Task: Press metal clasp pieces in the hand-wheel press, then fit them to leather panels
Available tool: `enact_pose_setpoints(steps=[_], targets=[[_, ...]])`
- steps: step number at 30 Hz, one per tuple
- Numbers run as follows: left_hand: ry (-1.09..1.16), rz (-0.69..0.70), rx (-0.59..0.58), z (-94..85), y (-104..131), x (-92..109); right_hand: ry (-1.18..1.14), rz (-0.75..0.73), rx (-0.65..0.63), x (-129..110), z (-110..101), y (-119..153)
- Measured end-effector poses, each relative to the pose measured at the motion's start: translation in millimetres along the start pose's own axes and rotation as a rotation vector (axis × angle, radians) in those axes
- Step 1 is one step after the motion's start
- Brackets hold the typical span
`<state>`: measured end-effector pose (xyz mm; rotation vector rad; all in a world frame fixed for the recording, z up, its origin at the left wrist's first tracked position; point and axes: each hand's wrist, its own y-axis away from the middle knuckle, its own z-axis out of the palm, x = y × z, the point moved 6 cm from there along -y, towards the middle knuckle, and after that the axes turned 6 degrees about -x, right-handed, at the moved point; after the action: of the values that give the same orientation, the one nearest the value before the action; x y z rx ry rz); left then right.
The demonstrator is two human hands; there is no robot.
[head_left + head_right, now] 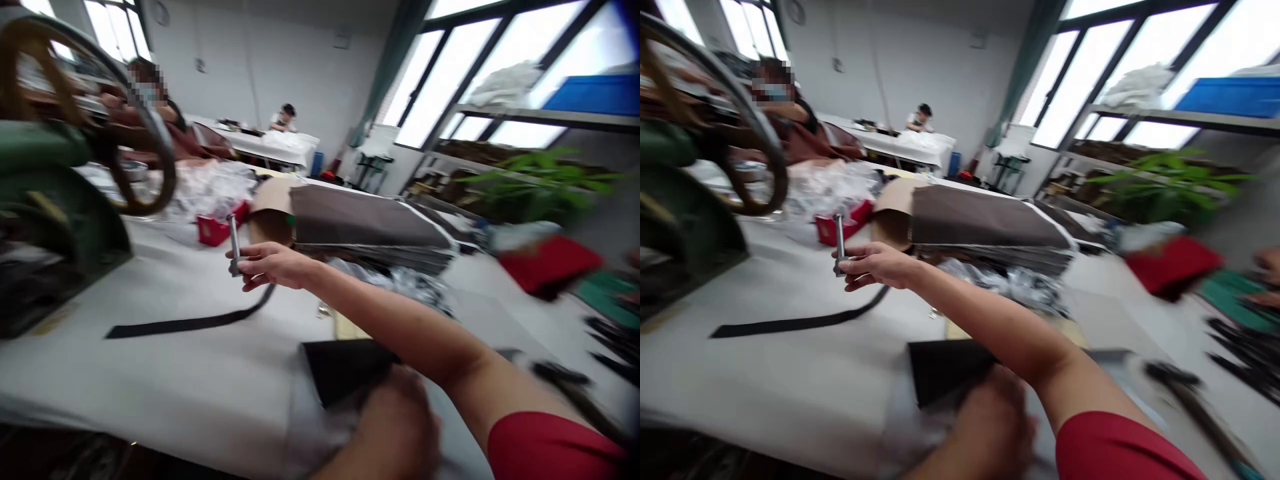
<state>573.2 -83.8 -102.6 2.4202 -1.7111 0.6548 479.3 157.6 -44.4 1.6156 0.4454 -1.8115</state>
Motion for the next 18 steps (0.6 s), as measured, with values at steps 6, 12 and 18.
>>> enact_pose_setpoints(steps=[6, 12, 18], targets=[[0.203, -0.211, 0.088, 26.0, -21, 1, -0.004, -0.192, 0.724, 31, -23, 297], [0.144, -0.214, 0.156, 20.7, -15, 0, 0.658, 0.056, 0.999, 102, -16, 410], [0.129, -0.225, 0.184, 19.8, -16, 3, 1.057, -0.074, 0.877, 116, -9, 395]])
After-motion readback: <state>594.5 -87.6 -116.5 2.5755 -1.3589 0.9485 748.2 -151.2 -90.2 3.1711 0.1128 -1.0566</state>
